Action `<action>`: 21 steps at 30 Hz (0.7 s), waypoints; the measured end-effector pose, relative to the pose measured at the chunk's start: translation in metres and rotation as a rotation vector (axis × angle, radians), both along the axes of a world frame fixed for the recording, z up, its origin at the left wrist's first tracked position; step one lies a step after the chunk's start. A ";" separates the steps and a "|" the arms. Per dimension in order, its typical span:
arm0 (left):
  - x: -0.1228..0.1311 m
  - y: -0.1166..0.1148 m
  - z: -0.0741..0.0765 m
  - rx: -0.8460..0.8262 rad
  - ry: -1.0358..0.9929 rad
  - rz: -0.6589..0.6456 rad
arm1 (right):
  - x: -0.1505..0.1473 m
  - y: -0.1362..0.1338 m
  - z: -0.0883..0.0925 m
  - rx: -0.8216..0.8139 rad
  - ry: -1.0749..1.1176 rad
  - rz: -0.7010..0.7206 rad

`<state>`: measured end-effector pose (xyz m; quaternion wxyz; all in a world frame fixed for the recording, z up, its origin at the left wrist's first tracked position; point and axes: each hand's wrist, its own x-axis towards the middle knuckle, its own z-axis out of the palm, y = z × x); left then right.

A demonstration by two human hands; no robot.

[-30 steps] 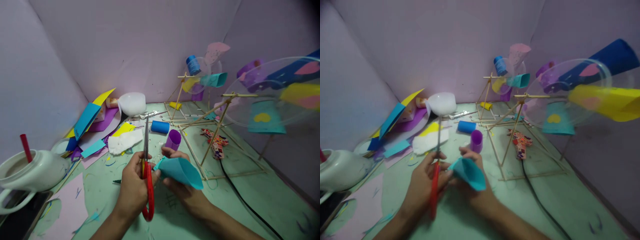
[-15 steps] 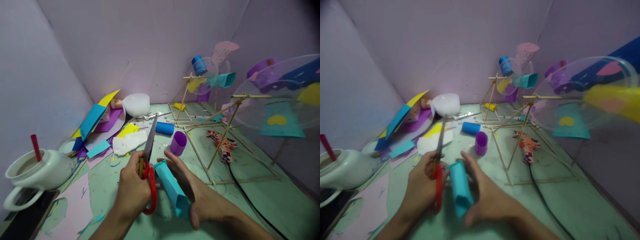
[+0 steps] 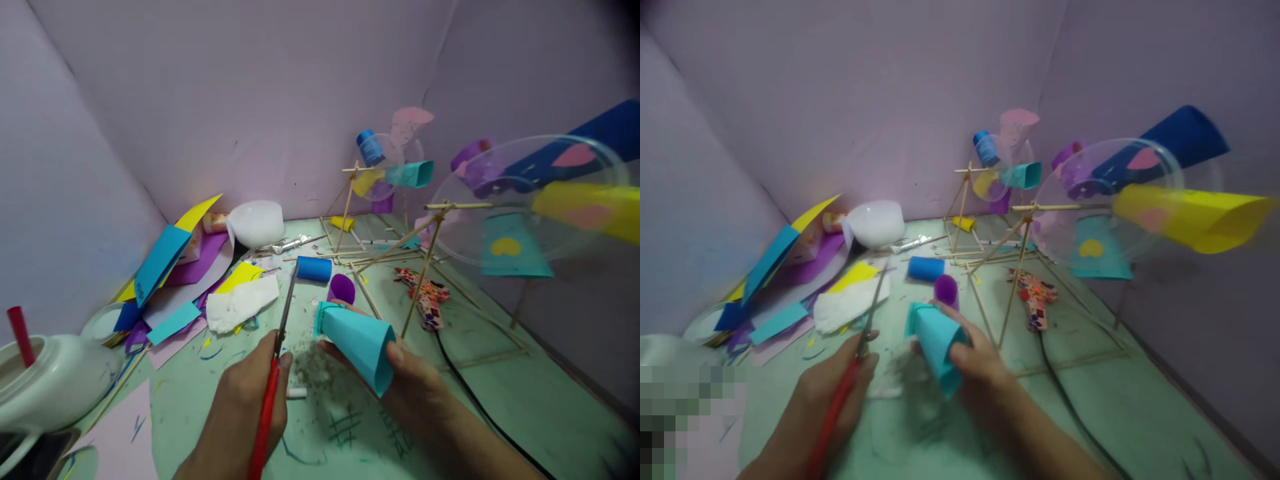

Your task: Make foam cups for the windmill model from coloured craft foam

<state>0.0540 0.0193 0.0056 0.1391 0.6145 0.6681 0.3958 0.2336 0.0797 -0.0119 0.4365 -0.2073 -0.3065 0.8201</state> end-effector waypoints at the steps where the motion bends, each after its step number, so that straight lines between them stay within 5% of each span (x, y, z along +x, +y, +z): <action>1: 0.000 -0.001 0.000 0.016 0.062 -0.019 | -0.001 0.000 0.001 0.015 -0.012 -0.015; 11: -0.005 -0.012 0.018 -0.296 0.218 -0.054 | 0.002 -0.007 0.005 0.163 -0.048 -0.029; 21: -0.008 -0.003 -0.010 -0.361 0.161 -0.093 | 0.001 -0.005 -0.005 0.212 -0.020 0.031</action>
